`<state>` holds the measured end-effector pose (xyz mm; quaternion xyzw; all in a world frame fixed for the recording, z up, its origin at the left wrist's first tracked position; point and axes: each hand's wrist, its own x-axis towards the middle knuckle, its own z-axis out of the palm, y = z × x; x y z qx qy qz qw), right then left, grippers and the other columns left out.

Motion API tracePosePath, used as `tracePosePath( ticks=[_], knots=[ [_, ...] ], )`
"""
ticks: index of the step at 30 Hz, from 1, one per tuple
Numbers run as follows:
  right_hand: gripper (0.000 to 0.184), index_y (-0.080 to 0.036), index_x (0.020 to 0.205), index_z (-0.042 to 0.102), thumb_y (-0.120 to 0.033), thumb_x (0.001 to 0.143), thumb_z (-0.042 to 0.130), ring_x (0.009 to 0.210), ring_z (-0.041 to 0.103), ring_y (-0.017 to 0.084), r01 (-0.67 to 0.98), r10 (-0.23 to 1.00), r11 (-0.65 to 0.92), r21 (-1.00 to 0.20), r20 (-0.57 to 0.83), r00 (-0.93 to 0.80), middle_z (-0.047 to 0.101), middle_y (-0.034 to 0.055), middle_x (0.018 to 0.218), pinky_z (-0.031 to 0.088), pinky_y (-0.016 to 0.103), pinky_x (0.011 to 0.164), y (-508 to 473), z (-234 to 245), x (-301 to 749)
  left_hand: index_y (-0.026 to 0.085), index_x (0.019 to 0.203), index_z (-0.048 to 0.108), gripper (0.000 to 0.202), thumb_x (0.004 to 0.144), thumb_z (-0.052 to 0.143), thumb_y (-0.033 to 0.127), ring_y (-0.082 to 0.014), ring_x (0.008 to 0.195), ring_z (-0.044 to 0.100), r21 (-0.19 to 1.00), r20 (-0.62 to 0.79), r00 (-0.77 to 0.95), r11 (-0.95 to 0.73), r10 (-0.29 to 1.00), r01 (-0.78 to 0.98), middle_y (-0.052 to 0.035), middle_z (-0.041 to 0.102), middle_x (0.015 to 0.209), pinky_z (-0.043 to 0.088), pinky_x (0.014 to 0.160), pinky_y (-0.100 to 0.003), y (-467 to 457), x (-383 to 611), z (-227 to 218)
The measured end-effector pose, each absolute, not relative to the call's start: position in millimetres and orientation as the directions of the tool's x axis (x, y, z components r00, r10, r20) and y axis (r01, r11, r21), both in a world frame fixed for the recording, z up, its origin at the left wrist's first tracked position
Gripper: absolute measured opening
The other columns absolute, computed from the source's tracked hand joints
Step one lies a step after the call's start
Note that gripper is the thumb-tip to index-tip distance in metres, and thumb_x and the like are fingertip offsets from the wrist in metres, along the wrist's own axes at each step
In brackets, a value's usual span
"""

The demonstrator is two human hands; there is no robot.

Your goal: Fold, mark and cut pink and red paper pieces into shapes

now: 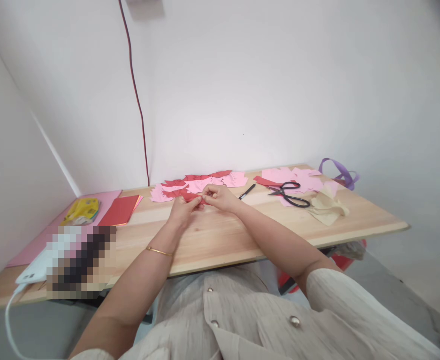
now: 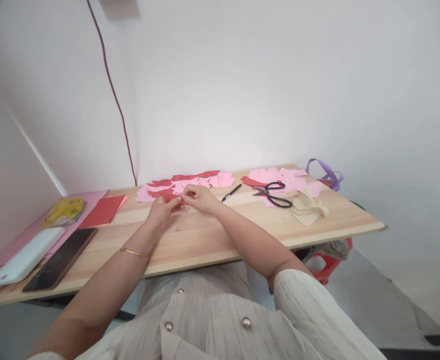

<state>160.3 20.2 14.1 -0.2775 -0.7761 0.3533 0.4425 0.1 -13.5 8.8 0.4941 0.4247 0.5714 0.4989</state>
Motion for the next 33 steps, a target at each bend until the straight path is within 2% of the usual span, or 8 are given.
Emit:
tracePosePath(
  ticks=[9,13,16,20,25,29,33],
  knots=[
    [0.005,-0.017,0.07,0.051,-0.021,0.072,0.05,0.06,0.041,0.009,0.049,0.748,0.509,-0.86,0.412,-0.521,0.047,-0.0033,0.066,0.032,0.023,0.056,16,15,158,0.011,0.069,0.067,0.033,0.059,0.079,0.04,-0.0133,0.057,0.06,0.977,0.148,-0.061,-0.156,0.987,-0.144,-0.0043,0.066,0.067,0.051,0.059,-0.028,-13,2,4],
    [0.005,-0.017,0.07,0.051,-0.021,0.072,0.049,0.059,0.039,0.009,0.062,0.754,0.51,-0.858,0.411,-0.513,0.046,-0.0039,0.066,0.031,0.023,0.057,19,15,159,0.012,0.074,0.065,0.037,0.065,0.074,0.046,-0.0125,0.053,0.059,0.969,0.09,-0.011,-0.09,0.996,-0.232,-0.0042,0.067,0.067,0.051,0.057,-0.028,-11,0,2],
    [0.006,-0.017,0.069,0.051,-0.021,0.072,0.05,0.06,0.039,0.009,0.093,0.783,0.512,-0.854,0.42,-0.459,0.046,-0.0039,0.066,0.031,0.023,0.057,20,16,160,0.013,0.073,0.065,0.032,0.06,0.079,0.038,-0.0133,0.057,0.061,0.962,0.075,0.076,-0.052,0.994,-0.267,-0.0033,0.067,0.068,0.052,0.06,-0.029,-11,-1,3],
    [0.006,-0.017,0.069,0.051,-0.022,0.072,0.052,0.058,0.041,0.009,0.087,0.791,0.497,-0.863,0.409,-0.455,0.047,-0.0041,0.064,0.032,0.023,0.056,21,16,160,0.013,0.068,0.065,0.026,0.054,0.081,0.028,-0.0135,0.058,0.061,0.971,0.057,0.048,-0.045,0.997,-0.235,-0.0019,0.065,0.064,0.052,0.061,-0.028,-12,-1,4],
    [0.012,-0.017,0.072,0.053,-0.029,0.075,0.054,0.06,0.043,0.009,0.099,0.784,0.481,-0.871,0.377,-0.494,0.049,-0.0034,0.066,0.034,0.023,0.058,21,12,159,0.013,0.066,0.065,0.023,0.053,0.079,0.026,-0.0114,0.055,0.057,0.975,0.046,0.011,-0.043,0.999,-0.217,-0.0013,0.064,0.063,0.049,0.057,-0.025,-12,1,4],
    [0.019,-0.016,0.07,0.053,-0.034,0.079,0.053,0.061,0.041,0.01,0.136,0.77,0.529,-0.838,0.407,-0.491,0.047,-0.0031,0.066,0.034,0.023,0.059,23,11,159,0.013,0.068,0.066,0.022,0.055,0.079,0.026,-0.0102,0.053,0.055,0.97,0.073,0.037,-0.063,0.997,-0.233,-0.0004,0.063,0.062,0.048,0.056,-0.025,-11,1,1],
    [0.02,-0.017,0.07,0.051,-0.035,0.08,0.052,0.06,0.04,0.01,0.169,0.778,0.546,-0.821,0.422,-0.465,0.046,-0.0036,0.064,0.033,0.024,0.059,24,10,159,0.012,0.072,0.068,0.027,0.055,0.081,0.029,-0.0117,0.056,0.057,0.973,0.036,0.099,-0.012,0.994,-0.23,-0.0018,0.064,0.063,0.049,0.059,-0.027,-9,2,-3]
  ],
)
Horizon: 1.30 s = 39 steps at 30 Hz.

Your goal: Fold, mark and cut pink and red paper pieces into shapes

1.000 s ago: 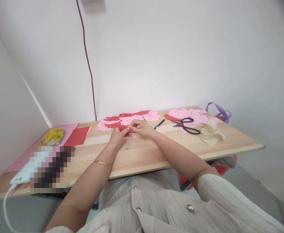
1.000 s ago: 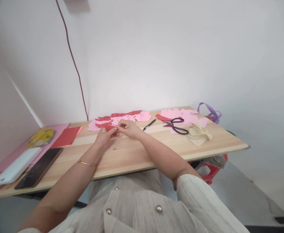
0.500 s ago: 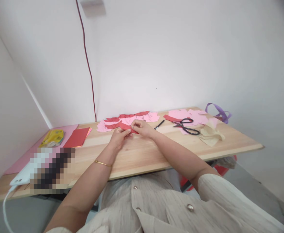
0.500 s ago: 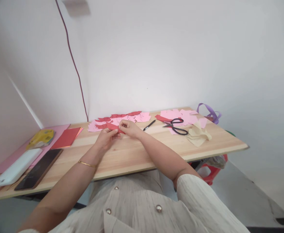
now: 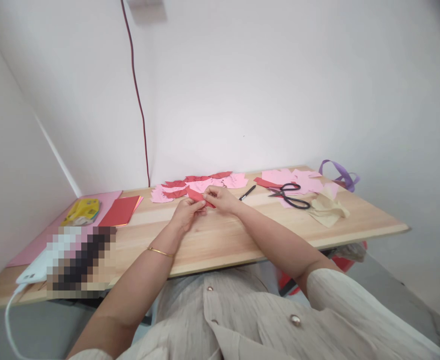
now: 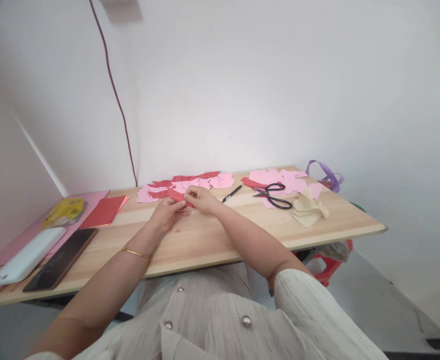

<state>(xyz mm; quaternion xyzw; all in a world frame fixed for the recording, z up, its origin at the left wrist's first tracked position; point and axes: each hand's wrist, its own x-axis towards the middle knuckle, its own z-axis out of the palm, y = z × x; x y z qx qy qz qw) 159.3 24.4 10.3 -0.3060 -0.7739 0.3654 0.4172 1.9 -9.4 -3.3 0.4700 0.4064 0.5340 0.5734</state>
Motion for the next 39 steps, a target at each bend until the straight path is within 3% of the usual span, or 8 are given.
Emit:
tracePosePath(
  ticks=[9,13,21,27,30,34,39],
  knots=[
    [0.019,-0.017,0.073,0.05,-0.034,0.082,0.048,0.064,0.04,0.011,0.223,0.764,0.6,-0.768,0.469,-0.443,0.047,-0.0026,0.067,0.033,0.024,0.061,24,7,156,0.011,0.067,0.066,0.03,0.053,0.081,0.032,-0.0102,0.051,0.054,0.985,0.084,-0.001,-0.083,0.996,-0.148,-0.0024,0.063,0.058,0.045,0.055,-0.025,-7,3,-6],
    [0.021,-0.018,0.072,0.049,-0.035,0.082,0.048,0.064,0.04,0.011,0.225,0.766,0.598,-0.77,0.464,-0.445,0.047,-0.0025,0.068,0.033,0.025,0.062,27,7,158,0.012,0.064,0.06,0.036,0.055,0.081,0.04,-0.013,0.052,0.057,0.97,0.018,0.0,-0.017,1.0,-0.242,-0.0032,0.062,0.059,0.048,0.055,-0.028,-7,4,-7],
    [0.022,-0.017,0.073,0.05,-0.037,0.081,0.05,0.064,0.041,0.012,0.18,0.785,0.555,-0.812,0.439,-0.437,0.046,-0.0026,0.067,0.034,0.025,0.061,31,5,161,0.014,0.072,0.059,0.043,0.068,0.068,0.056,-0.0147,0.056,0.058,0.943,0.041,0.036,-0.027,0.999,-0.333,-0.0048,0.063,0.065,0.05,0.055,-0.031,-11,6,-1],
    [0.02,-0.018,0.075,0.05,-0.037,0.082,0.05,0.061,0.043,0.012,0.166,0.814,0.527,-0.834,0.439,-0.381,0.049,-0.003,0.065,0.035,0.025,0.06,26,2,156,0.012,0.068,0.063,0.033,0.057,0.081,0.038,-0.0108,0.055,0.055,0.98,0.049,0.061,-0.036,0.997,-0.194,-0.0016,0.06,0.061,0.048,0.057,-0.026,-9,7,-9],
    [0.019,-0.019,0.074,0.049,-0.036,0.082,0.05,0.063,0.045,0.012,0.192,0.816,0.537,-0.821,0.448,-0.365,0.05,-0.0022,0.067,0.036,0.025,0.061,20,5,153,0.012,0.063,0.062,0.027,0.058,0.079,0.033,-0.0102,0.051,0.053,0.985,0.076,0.029,-0.071,0.997,-0.155,-0.0005,0.058,0.055,0.045,0.054,-0.024,-8,9,-13],
    [0.018,-0.019,0.073,0.047,-0.034,0.082,0.048,0.066,0.045,0.013,0.227,0.813,0.555,-0.8,0.463,-0.353,0.05,-0.0014,0.069,0.037,0.026,0.063,17,6,151,0.012,0.07,0.065,0.026,0.053,0.08,0.025,-0.0105,0.055,0.054,0.982,0.087,0.047,-0.077,0.995,-0.172,-0.0008,0.061,0.061,0.045,0.056,-0.024,-9,14,-13],
    [0.019,-0.019,0.073,0.047,-0.035,0.083,0.047,0.066,0.045,0.013,0.217,0.79,0.584,-0.782,0.486,-0.374,0.049,-0.0014,0.069,0.036,0.026,0.063,18,5,151,0.011,0.068,0.066,0.027,0.052,0.081,0.026,-0.0099,0.054,0.052,0.985,0.056,0.048,-0.047,0.997,-0.167,-0.0018,0.061,0.062,0.045,0.055,-0.024,-11,15,-13]
  ],
)
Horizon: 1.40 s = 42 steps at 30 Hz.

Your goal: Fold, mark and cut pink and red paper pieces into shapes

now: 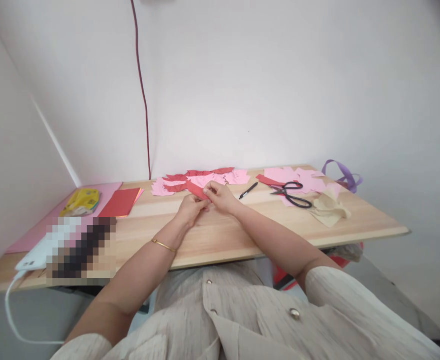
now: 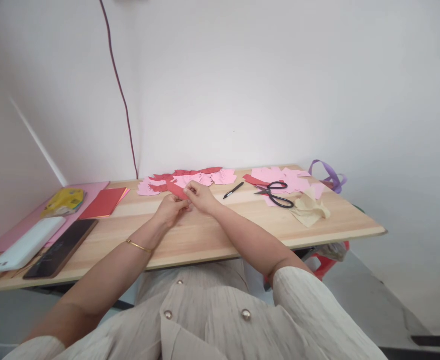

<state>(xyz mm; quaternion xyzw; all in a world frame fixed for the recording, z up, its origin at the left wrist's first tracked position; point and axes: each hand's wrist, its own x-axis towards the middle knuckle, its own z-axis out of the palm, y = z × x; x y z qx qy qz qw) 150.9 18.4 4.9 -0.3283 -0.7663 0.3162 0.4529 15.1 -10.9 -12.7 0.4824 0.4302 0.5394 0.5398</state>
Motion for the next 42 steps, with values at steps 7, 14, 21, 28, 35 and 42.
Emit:
tracePosePath(
  ticks=[7,14,21,28,35,42],
  knots=[
    [0.019,-0.018,0.074,0.051,-0.035,0.082,0.05,0.061,0.042,0.012,0.241,0.784,0.583,-0.776,0.459,-0.418,0.049,-0.0019,0.066,0.035,0.025,0.061,24,11,160,0.014,0.066,0.06,0.033,0.055,0.081,0.036,-0.0092,0.052,0.05,0.97,0.068,-0.056,-0.079,0.996,-0.231,0.002,0.055,0.056,0.046,0.053,-0.024,-8,8,-7],
    [0.022,-0.017,0.074,0.053,-0.038,0.082,0.05,0.063,0.042,0.012,0.248,0.784,0.584,-0.773,0.457,-0.42,0.048,-0.0018,0.068,0.035,0.025,0.061,35,4,164,0.014,0.068,0.061,0.033,0.06,0.076,0.041,-0.0115,0.056,0.054,0.96,0.046,-0.055,-0.06,0.997,-0.275,-0.0036,0.062,0.065,0.047,0.054,-0.026,-8,4,-3],
    [0.022,-0.018,0.075,0.054,-0.038,0.081,0.052,0.062,0.042,0.012,0.243,0.801,0.54,-0.805,0.404,-0.442,0.049,-0.0021,0.068,0.035,0.025,0.062,37,6,170,0.014,0.063,0.059,0.03,0.058,0.077,0.037,-0.01,0.055,0.051,0.97,0.037,-0.106,-0.061,0.994,-0.234,-0.0032,0.061,0.065,0.047,0.054,-0.024,-7,1,1],
    [0.024,-0.018,0.071,0.052,-0.038,0.082,0.05,0.062,0.04,0.011,0.245,0.788,0.554,-0.796,0.405,-0.464,0.045,-0.0025,0.064,0.033,0.025,0.06,33,14,172,0.014,0.07,0.06,0.035,0.064,0.073,0.046,-0.0107,0.054,0.053,0.951,0.02,-0.038,-0.031,0.999,-0.309,-0.0053,0.063,0.07,0.046,0.052,-0.025,-7,1,2],
    [0.024,-0.017,0.077,0.057,-0.04,0.081,0.054,0.063,0.042,0.011,0.213,0.76,0.562,-0.799,0.398,-0.513,0.048,-0.0021,0.067,0.035,0.024,0.06,40,3,174,0.013,0.073,0.063,0.037,0.049,0.084,0.031,-0.0085,0.053,0.051,0.968,0.026,0.013,-0.022,1.0,-0.248,-0.0003,0.06,0.066,0.046,0.052,-0.024,-7,1,-5],
    [0.027,-0.016,0.076,0.058,-0.043,0.08,0.056,0.062,0.043,0.011,0.229,0.756,0.564,-0.793,0.385,-0.529,0.05,-0.002,0.067,0.035,0.023,0.06,38,2,172,0.012,0.076,0.066,0.035,0.047,0.083,0.022,-0.0089,0.053,0.051,0.978,-0.053,0.043,0.06,0.998,-0.201,0.0023,0.057,0.06,0.048,0.055,-0.026,-7,1,-7]
  ],
)
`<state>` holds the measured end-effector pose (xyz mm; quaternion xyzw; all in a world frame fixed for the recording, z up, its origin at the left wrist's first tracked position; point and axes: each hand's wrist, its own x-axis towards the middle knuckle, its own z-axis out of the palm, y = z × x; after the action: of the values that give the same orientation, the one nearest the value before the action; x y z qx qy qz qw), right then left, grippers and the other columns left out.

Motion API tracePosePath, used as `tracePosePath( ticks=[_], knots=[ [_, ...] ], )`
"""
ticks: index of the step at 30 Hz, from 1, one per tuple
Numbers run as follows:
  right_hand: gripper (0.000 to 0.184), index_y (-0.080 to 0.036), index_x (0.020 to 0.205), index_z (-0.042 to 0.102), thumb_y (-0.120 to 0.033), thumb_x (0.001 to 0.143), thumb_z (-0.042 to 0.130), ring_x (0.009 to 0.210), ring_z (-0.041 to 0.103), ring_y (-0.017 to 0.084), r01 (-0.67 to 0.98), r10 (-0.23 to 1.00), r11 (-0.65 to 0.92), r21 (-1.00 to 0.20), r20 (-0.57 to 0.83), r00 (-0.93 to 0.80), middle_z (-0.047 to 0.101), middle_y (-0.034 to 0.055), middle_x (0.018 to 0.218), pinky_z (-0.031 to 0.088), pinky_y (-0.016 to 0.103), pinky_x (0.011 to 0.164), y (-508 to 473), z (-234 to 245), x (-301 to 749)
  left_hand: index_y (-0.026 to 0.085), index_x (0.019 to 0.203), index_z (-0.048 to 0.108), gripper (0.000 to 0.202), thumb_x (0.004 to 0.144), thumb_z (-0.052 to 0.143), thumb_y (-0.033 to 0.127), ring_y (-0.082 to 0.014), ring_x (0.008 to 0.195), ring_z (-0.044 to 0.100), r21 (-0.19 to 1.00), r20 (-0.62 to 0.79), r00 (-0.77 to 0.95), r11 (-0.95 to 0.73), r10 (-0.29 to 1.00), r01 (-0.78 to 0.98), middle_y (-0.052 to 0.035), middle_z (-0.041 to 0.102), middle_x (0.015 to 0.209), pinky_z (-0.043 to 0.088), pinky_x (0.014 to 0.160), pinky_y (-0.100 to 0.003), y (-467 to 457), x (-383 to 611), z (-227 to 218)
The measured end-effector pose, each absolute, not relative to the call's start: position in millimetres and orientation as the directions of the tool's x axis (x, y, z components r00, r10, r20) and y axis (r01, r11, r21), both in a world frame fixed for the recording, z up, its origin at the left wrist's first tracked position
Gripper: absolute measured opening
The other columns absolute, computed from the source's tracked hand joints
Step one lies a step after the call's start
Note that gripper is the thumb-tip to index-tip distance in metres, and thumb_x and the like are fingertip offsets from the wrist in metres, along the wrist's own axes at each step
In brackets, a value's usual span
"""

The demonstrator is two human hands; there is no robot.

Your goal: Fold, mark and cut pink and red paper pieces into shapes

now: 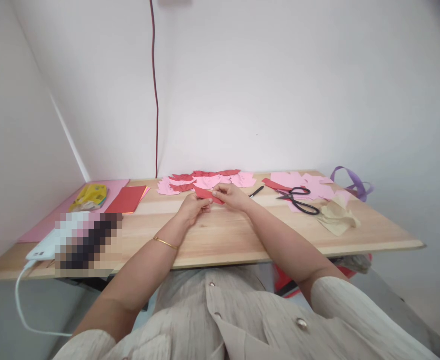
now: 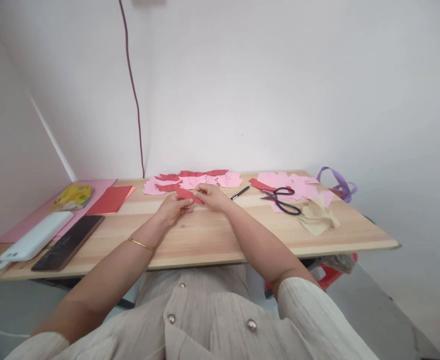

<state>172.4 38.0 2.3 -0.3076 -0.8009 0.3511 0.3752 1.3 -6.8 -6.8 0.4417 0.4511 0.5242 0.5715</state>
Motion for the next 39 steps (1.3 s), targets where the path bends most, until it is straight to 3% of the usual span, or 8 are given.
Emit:
tracePosePath(
  ticks=[7,12,19,24,39],
  knots=[
    [0.029,-0.016,0.077,0.057,-0.045,0.079,0.057,0.059,0.043,0.01,0.217,0.767,0.528,-0.821,0.351,-0.537,0.05,-0.0023,0.064,0.033,0.023,0.056,31,9,171,0.012,0.069,0.065,0.021,0.052,0.076,0.018,-0.0085,0.049,0.05,0.981,0.045,-0.005,-0.045,0.999,-0.191,0.0009,0.06,0.06,0.042,0.05,-0.024,-7,2,-7],
    [0.023,-0.015,0.084,0.061,-0.038,0.079,0.058,0.067,0.051,0.012,0.222,0.763,0.551,-0.805,0.377,-0.525,0.059,0.0008,0.075,0.04,0.024,0.063,36,4,172,0.012,0.067,0.063,0.019,0.054,0.075,0.019,-0.0092,0.049,0.05,0.971,0.088,-0.032,-0.092,0.996,-0.222,0.0012,0.059,0.057,0.04,0.049,-0.023,-4,1,-10],
    [0.025,-0.017,0.091,0.065,-0.037,0.075,0.064,0.082,0.06,0.017,0.216,0.738,0.537,-0.815,0.33,-0.589,0.067,0.0035,0.091,0.045,0.029,0.075,38,3,175,0.011,0.067,0.064,0.026,0.05,0.081,0.021,-0.0089,0.05,0.05,0.966,0.041,-0.024,-0.046,0.999,-0.256,0.0009,0.058,0.057,0.042,0.05,-0.023,-8,3,-7],
    [0.024,-0.016,0.092,0.065,-0.035,0.078,0.061,0.082,0.061,0.018,0.25,0.73,0.54,-0.804,0.299,-0.615,0.067,0.0035,0.09,0.046,0.03,0.076,38,6,177,0.011,0.072,0.066,0.027,0.052,0.081,0.023,-0.0087,0.052,0.052,0.958,-0.018,-0.014,0.014,1.0,-0.285,-0.0017,0.063,0.063,0.045,0.052,-0.023,-7,3,-7],
    [0.029,-0.016,0.097,0.064,-0.035,0.075,0.063,0.087,0.06,0.018,0.258,0.735,0.533,-0.806,0.289,-0.614,0.067,0.0041,0.095,0.045,0.032,0.081,41,14,186,0.012,0.073,0.062,0.016,0.073,0.071,0.026,-0.0119,0.056,0.059,0.887,-0.088,-0.032,0.063,0.996,-0.458,-0.0054,0.065,0.068,0.053,0.056,-0.027,-6,2,1]
  ],
)
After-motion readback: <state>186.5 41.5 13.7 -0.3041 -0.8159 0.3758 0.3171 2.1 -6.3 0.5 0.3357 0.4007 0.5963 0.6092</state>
